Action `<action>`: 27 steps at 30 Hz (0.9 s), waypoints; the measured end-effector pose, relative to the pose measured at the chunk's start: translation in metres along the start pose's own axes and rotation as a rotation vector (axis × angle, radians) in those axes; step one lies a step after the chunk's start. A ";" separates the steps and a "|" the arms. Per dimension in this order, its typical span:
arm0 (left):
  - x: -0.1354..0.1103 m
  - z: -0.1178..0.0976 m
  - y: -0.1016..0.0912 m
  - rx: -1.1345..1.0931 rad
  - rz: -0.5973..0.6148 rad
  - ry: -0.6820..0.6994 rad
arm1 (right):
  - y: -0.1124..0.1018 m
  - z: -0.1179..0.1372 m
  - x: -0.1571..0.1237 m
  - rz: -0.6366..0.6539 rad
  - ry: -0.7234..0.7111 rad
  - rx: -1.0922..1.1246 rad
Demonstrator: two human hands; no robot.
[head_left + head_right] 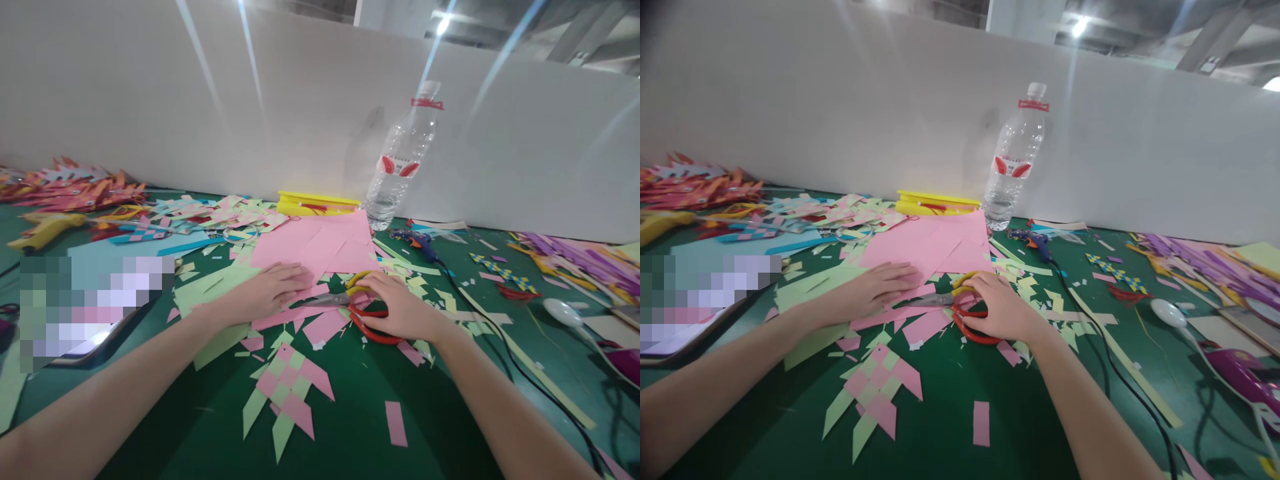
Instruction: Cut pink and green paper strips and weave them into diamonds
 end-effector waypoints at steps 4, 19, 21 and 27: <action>0.003 -0.004 0.002 0.009 -0.006 -0.007 | 0.000 -0.001 0.000 0.011 -0.007 0.022; 0.004 -0.004 0.004 0.065 -0.007 0.053 | -0.002 -0.009 0.001 0.045 0.004 0.017; 0.005 -0.005 0.003 0.074 0.006 0.041 | -0.003 -0.009 0.001 0.067 0.007 0.013; 0.005 -0.009 0.000 0.084 0.012 0.021 | -0.003 -0.008 0.001 0.071 0.013 -0.001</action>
Point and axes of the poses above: each hand's wrist, its own x-axis towards the middle knuckle, its own y-axis out of the palm, z = x × y, the point moved 2 cm from there along x, towards the middle knuckle, and after that the axes turned 4 degrees about x, right-handed, at the moved point
